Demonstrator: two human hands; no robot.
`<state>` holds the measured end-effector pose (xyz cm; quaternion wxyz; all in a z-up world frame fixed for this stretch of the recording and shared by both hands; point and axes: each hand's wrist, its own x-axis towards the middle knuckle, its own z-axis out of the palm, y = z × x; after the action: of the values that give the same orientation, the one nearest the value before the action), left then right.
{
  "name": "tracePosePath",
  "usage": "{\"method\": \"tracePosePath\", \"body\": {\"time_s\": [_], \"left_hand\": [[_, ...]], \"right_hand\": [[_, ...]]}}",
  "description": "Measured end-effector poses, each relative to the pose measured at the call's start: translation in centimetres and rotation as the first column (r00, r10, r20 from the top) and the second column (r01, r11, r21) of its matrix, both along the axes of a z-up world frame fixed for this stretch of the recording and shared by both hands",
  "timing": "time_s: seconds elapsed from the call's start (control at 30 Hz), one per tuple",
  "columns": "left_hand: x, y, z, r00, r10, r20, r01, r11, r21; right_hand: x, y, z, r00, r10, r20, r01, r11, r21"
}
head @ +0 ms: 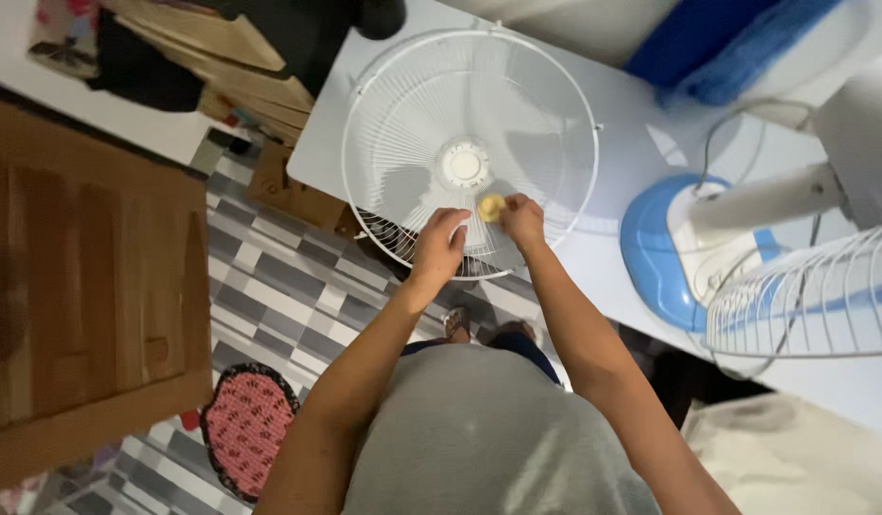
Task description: The person disassembles a blue and white electric fan by removing the front grille, unscrewing the blade hub, and detaching the fan blade. They then use a screwdriver to loosen screws on the rear grille and remove it from the fan base.
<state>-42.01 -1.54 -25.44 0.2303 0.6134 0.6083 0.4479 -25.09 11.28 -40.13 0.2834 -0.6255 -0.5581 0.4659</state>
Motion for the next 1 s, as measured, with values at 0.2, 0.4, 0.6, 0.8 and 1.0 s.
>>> {"method": "tracePosePath", "body": {"time_s": [0.2,0.4,0.6,0.8,1.0], "left_hand": [[3.8,-0.4,5.7,0.942,-0.314,0.116,0.314,0.949,0.018],[9.7,-2.2,14.5,0.589,-0.790,-0.170,0.786,0.510,0.350],[18.5,-5.1,21.7,0.316,-0.914,-0.253,0.886,0.190,0.423],[30.7,-7.0,22.0,0.780,-0.626,-0.005,0.516,0.639,0.570],[40.3,-2.8,19.4,0.973,-0.187,0.135,0.091,0.848,0.522]], "right_hand": [[3.2,-3.1,6.7,0.844,-0.202,-0.496,0.108,0.971,-0.211],[11.8,-8.0,11.3,0.766,-0.145,-0.627,0.037,0.983,-0.182],[22.4,-11.9,10.6,0.895,-0.042,-0.444,-0.079,0.965,-0.249],[36.0,-15.9,11.5,0.994,-0.080,-0.081,0.058,0.968,-0.243],[45.6,-13.3,21.4,0.902,-0.208,-0.379,0.346,0.873,0.343]]}}
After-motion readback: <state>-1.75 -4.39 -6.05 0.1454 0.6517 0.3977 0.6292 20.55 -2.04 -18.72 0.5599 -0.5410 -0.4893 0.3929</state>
